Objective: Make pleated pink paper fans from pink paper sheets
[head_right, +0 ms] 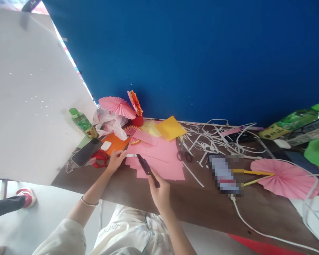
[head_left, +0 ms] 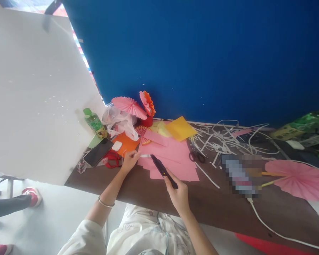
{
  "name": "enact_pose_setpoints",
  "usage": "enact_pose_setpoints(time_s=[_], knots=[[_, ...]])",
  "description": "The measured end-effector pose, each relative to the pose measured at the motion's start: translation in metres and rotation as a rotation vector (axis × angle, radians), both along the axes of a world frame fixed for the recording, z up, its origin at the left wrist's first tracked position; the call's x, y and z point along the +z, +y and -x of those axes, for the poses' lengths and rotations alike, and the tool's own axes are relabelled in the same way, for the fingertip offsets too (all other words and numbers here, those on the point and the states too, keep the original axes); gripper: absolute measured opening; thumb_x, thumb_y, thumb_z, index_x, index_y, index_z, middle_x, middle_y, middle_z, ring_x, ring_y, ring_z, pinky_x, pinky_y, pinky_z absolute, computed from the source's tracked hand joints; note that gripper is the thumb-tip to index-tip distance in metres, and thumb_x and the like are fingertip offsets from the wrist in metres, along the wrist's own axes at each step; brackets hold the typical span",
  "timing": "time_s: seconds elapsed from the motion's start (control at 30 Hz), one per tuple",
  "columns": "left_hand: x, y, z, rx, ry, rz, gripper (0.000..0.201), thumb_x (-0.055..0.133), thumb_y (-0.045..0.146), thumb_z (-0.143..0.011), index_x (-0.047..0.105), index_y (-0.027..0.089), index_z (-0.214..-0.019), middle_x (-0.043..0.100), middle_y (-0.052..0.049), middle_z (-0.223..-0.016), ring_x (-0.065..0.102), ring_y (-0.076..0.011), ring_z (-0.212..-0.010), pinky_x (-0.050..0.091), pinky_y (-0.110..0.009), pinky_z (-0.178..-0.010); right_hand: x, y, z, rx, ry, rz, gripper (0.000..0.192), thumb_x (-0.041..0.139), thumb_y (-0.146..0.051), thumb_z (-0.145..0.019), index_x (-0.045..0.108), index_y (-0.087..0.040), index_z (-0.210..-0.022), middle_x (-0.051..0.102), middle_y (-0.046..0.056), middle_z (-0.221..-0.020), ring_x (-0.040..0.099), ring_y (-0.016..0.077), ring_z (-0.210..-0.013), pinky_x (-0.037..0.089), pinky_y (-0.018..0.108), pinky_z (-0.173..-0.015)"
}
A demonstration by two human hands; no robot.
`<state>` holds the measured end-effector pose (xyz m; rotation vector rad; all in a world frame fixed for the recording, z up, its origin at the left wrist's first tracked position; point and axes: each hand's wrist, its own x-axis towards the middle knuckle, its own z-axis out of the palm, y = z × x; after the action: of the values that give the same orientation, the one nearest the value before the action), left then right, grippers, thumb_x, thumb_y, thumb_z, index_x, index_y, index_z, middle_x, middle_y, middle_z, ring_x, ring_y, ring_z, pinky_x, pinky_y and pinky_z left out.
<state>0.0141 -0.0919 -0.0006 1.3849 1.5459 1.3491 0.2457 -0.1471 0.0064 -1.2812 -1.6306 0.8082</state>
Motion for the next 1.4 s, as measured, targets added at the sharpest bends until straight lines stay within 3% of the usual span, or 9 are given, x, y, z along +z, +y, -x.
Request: enact_pose_setpoints(time_s=[0.53,0.77,1.0,1.1,1.2,1.3,1.4], knots=[[0.004,-0.002,-0.007,0.011,-0.032,0.020,0.041,0.057,0.042,-0.071,0.037,0.016,-0.047,0.030,0.005,-0.048,0.028,-0.0069,-0.050,0.025,-0.022,-0.050,-0.002,-0.002,0.002,0.002,0.018,0.028,0.036,0.055,-0.034,-0.082,0.061,-0.018,-0.114,0.065,0.009,-0.109,0.064,0.0255,-0.096,0.052,0.038,-0.086],[0.010,-0.003,-0.012,0.063,-0.101,0.029,0.041,0.062,0.040,-0.068,0.039,0.015,-0.045,0.030,0.005,-0.047,0.028,-0.0068,-0.049,0.024,-0.022,-0.050,-0.004,0.002,-0.001,0.030,-0.021,-0.072,0.033,0.054,-0.030,-0.082,0.062,-0.017,-0.112,0.064,0.009,-0.110,0.063,0.0261,-0.097,0.052,0.040,-0.086],[0.007,0.007,-0.015,0.217,-0.270,0.029,0.046,0.058,0.050,-0.072,0.037,0.016,-0.047,0.032,0.006,-0.048,0.029,-0.0064,-0.048,0.026,-0.021,-0.049,-0.007,-0.009,-0.004,0.140,-0.086,-0.131,0.030,0.051,-0.025,-0.084,0.062,-0.017,-0.111,0.067,0.010,-0.103,0.066,0.0244,-0.091,0.055,0.036,-0.080],[0.011,0.014,-0.016,0.242,-0.498,0.054,0.046,0.056,0.048,-0.075,0.036,0.016,-0.049,0.030,0.006,-0.048,0.029,-0.0055,-0.046,0.028,-0.020,-0.048,-0.010,-0.009,-0.020,-0.013,-0.117,-0.206,0.032,0.051,-0.026,-0.083,0.061,-0.017,-0.112,0.067,0.011,-0.104,0.066,0.0248,-0.091,0.054,0.035,-0.079],[0.026,0.018,-0.018,0.183,-0.892,0.128,0.038,0.057,0.040,-0.078,0.041,0.015,-0.053,0.035,0.006,-0.049,0.033,-0.0042,-0.044,0.033,-0.018,-0.049,-0.011,0.008,-0.049,-0.179,-0.220,-0.209,0.039,0.046,-0.028,-0.085,0.053,-0.015,-0.121,0.065,0.014,-0.108,0.065,0.0247,-0.090,0.054,0.036,-0.079],[0.045,0.019,-0.022,0.029,-1.057,0.268,0.018,0.055,0.025,-0.080,0.054,0.011,-0.067,0.049,0.000,-0.058,0.047,-0.0069,-0.051,0.041,-0.020,-0.055,-0.007,0.039,-0.079,-0.191,-0.413,-0.173,0.048,0.035,-0.025,-0.088,0.038,-0.011,-0.133,0.060,0.017,-0.113,0.061,0.0256,-0.099,0.051,0.039,-0.082],[0.062,0.019,-0.028,-0.160,-1.161,0.337,0.007,0.055,0.009,-0.075,0.060,0.008,-0.081,0.059,-0.006,-0.071,0.058,-0.0123,-0.065,0.047,-0.024,-0.063,-0.002,0.071,-0.101,-0.166,-0.680,-0.130,0.053,0.033,-0.020,-0.086,0.030,-0.002,-0.135,0.044,0.025,-0.130,0.045,0.0315,-0.120,0.042,0.045,-0.093]])
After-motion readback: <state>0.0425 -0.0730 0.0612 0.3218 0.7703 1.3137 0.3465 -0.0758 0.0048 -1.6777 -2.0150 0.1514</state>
